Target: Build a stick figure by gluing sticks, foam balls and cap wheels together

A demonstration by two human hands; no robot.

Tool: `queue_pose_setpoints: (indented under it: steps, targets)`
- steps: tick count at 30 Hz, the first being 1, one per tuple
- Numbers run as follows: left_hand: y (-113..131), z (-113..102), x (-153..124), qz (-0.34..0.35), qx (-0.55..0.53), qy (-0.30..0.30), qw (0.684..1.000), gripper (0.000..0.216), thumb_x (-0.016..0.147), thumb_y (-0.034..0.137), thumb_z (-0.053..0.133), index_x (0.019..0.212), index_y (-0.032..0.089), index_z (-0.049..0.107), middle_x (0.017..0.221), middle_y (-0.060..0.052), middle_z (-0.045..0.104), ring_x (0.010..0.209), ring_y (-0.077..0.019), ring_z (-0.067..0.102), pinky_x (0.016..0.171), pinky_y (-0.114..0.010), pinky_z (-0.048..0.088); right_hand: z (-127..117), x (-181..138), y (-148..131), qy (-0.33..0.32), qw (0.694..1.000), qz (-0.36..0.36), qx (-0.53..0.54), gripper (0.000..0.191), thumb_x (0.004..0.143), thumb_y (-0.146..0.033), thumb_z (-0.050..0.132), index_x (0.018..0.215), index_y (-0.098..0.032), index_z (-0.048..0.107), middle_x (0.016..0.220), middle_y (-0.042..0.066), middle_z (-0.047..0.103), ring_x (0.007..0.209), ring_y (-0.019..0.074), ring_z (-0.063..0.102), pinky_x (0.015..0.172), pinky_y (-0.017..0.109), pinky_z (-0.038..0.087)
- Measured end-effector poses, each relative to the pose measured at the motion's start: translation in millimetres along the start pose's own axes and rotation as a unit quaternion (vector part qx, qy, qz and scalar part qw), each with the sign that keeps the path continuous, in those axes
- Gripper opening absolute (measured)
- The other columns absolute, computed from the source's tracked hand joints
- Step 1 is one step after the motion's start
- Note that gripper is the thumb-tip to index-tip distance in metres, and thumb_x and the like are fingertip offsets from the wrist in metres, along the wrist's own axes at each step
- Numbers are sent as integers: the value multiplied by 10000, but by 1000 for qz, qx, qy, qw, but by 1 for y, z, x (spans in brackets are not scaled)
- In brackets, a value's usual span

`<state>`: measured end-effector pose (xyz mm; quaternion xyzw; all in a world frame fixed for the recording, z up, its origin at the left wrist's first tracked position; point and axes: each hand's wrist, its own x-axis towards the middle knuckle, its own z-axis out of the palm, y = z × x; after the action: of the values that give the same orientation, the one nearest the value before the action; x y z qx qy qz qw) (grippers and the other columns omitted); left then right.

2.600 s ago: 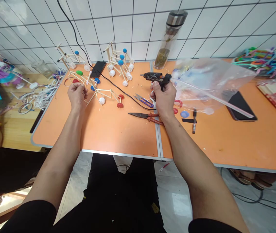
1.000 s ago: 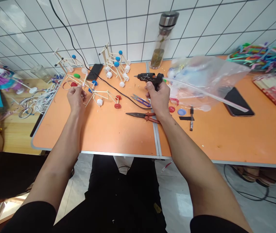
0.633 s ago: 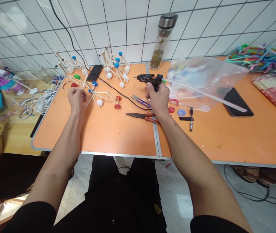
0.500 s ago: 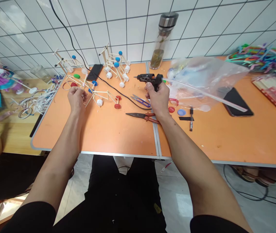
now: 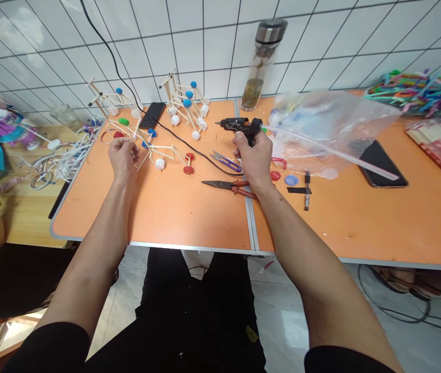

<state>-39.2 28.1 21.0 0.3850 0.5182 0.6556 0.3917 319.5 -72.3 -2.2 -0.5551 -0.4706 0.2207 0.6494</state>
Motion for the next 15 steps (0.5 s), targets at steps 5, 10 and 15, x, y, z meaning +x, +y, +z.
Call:
queue_pose_setpoints:
  steps: [5, 10, 15]
  targets:
    - [3, 1, -3, -5, 4, -6, 1000, 347, 1007, 193, 783, 748, 237, 556, 590, 59, 632, 435, -69, 490, 428, -195, 295, 1, 0, 1, 9, 1000, -3, 7, 580, 931, -834, 856, 1015, -277, 717, 950, 19, 798, 621, 145, 668, 555, 314, 623]
    - [3, 0, -4, 5, 11, -1, 1000, 412, 1007, 208, 769, 691, 235, 507, 590, 50, 624, 438, -63, 481, 426, -191, 294, 2, 0, -2, 11, 1000, -4, 1, 648, 902, -906, 829, 1028, -284, 701, 948, 11, 802, 619, 142, 673, 561, 301, 624]
    - [1, -2, -4, 14, 18, -3, 1000, 314, 852, 110, 728, 655, 233, 517, 576, 48, 625, 444, -68, 490, 426, -184, 293, 2, -1, -5, 9, 1000, 0, 5, 662, 889, -922, 838, 1018, -287, 702, 953, 13, 810, 636, 149, 683, 576, 309, 635]
